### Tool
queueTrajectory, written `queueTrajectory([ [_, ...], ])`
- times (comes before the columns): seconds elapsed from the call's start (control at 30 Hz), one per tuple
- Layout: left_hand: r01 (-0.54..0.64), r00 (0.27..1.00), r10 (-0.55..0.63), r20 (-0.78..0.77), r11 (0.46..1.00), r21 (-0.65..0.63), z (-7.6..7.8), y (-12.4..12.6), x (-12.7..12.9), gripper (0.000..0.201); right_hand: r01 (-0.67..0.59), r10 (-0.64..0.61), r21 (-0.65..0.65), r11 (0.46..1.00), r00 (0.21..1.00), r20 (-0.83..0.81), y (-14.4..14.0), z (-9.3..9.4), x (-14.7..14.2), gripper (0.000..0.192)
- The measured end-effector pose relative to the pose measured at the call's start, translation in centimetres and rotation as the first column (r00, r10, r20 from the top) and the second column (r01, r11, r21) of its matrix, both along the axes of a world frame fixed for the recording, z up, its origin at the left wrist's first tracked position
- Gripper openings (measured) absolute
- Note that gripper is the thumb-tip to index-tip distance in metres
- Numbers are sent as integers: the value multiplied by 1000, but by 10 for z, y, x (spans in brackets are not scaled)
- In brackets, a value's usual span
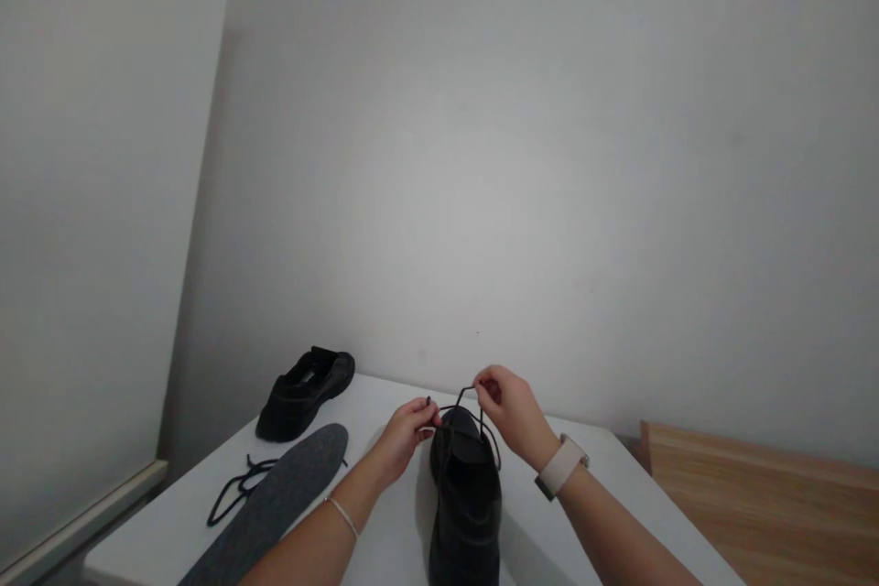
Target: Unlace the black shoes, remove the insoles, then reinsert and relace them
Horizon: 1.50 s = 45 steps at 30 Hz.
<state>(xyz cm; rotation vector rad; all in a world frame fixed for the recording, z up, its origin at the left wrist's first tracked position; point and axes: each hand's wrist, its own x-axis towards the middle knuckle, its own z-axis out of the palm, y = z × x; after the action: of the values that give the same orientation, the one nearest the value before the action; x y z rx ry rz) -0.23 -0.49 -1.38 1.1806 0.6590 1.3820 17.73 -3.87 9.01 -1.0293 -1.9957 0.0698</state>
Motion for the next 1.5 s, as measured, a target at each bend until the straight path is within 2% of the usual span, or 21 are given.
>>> queueTrajectory([
  [0.1,-81,996,82,-46,996,32,4,6,3,24,-60,63,30,998,990,-125,-20,32,7,10],
  [0.23,-130,979,139,-146,989,69,12,11,14,26,-83,95,99,992,987,-131,-43,60,12,10],
  [0.33,-113,974,118,-195,993,37,15,19,23,29,-90,103,132,987,990,-97,-50,62,10,9],
  [0.5,-114,966,100,-240,992,-46,16,42,35,29,-76,88,162,984,994,-69,-48,54,1,9],
  [0.63,-112,970,96,-222,992,-60,27,51,38,32,-90,112,196,977,988,-109,-50,55,0,9],
  [0.77,-38,978,38,-203,999,1,37,37,34,35,-109,151,220,969,971,-184,-60,64,7,8],
  [0.87,7,964,13,-267,997,75,39,21,30,30,-99,158,252,963,961,-228,-71,75,10,7],
  [1.0,34,923,30,-385,986,160,39,7,29,31,-99,188,312,945,944,-270,-87,94,9,6],
  [1.1,24,880,80,-469,977,211,46,-1,31,37,-89,195,364,927,944,-268,-97,109,8,6],
  [1.17,-22,862,171,-477,953,302,59,-11,31,41,-71,184,403,913,951,-249,-101,116,9,6],
  [1.23,-56,875,250,-415,903,427,81,-28,31,45,-57,170,431,901,958,-229,-101,120,10,6],
  [1.3,-53,908,256,-331,855,515,110,-50,34,46,-49,160,441,896,963,-216,-98,121,10,6],
  [1.37,-28,935,232,-269,804,593,142,-73,37,38,-45,152,437,898,965,-214,-96,121,10,6],
  [1.43,-16,943,232,-240,750,661,170,-93,41,30,-49,155,423,905,964,-218,-96,121,8,6],
  [1.5,-45,932,282,-225,709,703,192,-106,42,24,-69,172,409,910,960,-222,-98,121,6,6],
])
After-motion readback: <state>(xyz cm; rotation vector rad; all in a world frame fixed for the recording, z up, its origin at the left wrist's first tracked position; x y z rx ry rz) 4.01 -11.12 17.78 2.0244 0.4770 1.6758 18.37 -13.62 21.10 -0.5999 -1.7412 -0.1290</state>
